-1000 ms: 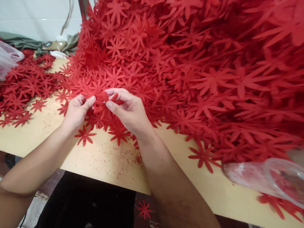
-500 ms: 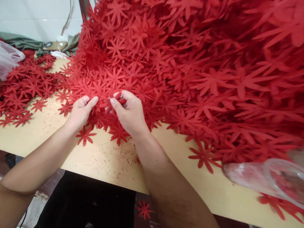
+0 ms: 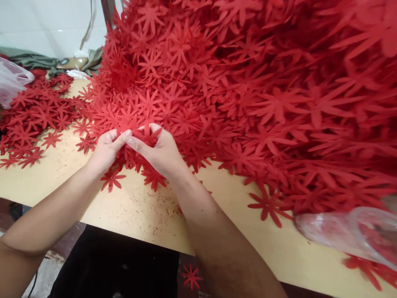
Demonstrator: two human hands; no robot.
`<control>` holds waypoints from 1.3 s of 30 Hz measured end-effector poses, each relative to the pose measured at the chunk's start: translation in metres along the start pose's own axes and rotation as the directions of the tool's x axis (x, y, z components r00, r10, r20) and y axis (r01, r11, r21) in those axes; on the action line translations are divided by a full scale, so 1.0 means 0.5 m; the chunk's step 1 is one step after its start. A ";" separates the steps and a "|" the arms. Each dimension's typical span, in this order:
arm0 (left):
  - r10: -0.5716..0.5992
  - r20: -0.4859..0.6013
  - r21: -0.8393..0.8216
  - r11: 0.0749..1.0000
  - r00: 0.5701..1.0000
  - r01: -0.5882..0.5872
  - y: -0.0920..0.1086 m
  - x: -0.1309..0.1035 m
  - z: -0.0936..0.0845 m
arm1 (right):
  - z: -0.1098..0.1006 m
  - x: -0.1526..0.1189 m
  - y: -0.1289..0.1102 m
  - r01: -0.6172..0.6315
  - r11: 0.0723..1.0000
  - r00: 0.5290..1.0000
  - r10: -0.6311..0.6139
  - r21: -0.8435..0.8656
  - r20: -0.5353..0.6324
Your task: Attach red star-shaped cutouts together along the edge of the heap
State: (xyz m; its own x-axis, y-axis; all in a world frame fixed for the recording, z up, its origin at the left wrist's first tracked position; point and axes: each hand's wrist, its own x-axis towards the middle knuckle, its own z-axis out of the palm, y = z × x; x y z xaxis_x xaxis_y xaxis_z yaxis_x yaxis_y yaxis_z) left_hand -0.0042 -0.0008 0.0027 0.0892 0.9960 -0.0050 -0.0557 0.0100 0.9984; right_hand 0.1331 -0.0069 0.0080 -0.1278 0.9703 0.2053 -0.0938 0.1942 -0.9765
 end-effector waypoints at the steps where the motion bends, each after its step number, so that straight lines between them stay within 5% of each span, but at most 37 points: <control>1: -0.010 0.013 0.010 1.000 1.000 0.010 0.002 -0.002 0.002 | 0.002 -0.001 -0.001 -0.022 1.000 1.000 0.022 0.015 0.017; 5: 0.000 0.094 -0.032 0.999 0.996 0.003 0.008 -0.004 0.005 | -0.008 0.007 0.006 -0.055 0.997 0.994 0.059 0.047 -0.090; 10: 0.020 0.116 -0.084 0.996 0.993 -0.010 0.008 0.004 0.001 | -0.036 0.024 0.025 0.042 0.999 0.957 -0.037 0.011 -0.289; 15: 0.001 0.067 -0.025 1.000 0.998 0.001 0.006 0.009 -0.004 | -0.045 0.029 0.035 0.056 0.998 0.957 -0.062 -0.031 -0.284; 22: -0.020 -0.028 0.050 0.999 0.999 0.021 0.007 0.009 -0.006 | -0.039 0.029 0.032 -0.054 0.988 0.989 0.072 0.141 -0.125; 32: 0.105 -0.009 -0.002 0.994 0.994 -0.105 -0.012 0.015 -0.014 | -0.022 0.017 0.012 -0.051 0.988 0.980 0.078 0.144 -0.184; 39: 0.041 -0.012 -0.072 0.997 0.999 -0.042 -0.003 0.015 -0.010 | -0.021 0.017 0.006 -0.059 0.989 0.977 0.085 0.137 -0.193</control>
State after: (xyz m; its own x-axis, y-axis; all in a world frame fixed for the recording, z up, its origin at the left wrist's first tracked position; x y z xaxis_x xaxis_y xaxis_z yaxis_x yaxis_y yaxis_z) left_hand -0.0081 0.0073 0.0010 0.0753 0.9965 0.0352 -0.1311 -0.0251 0.9911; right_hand 0.1422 0.0037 0.0060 0.0579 0.9928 0.1050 -0.2202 0.1153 -0.9686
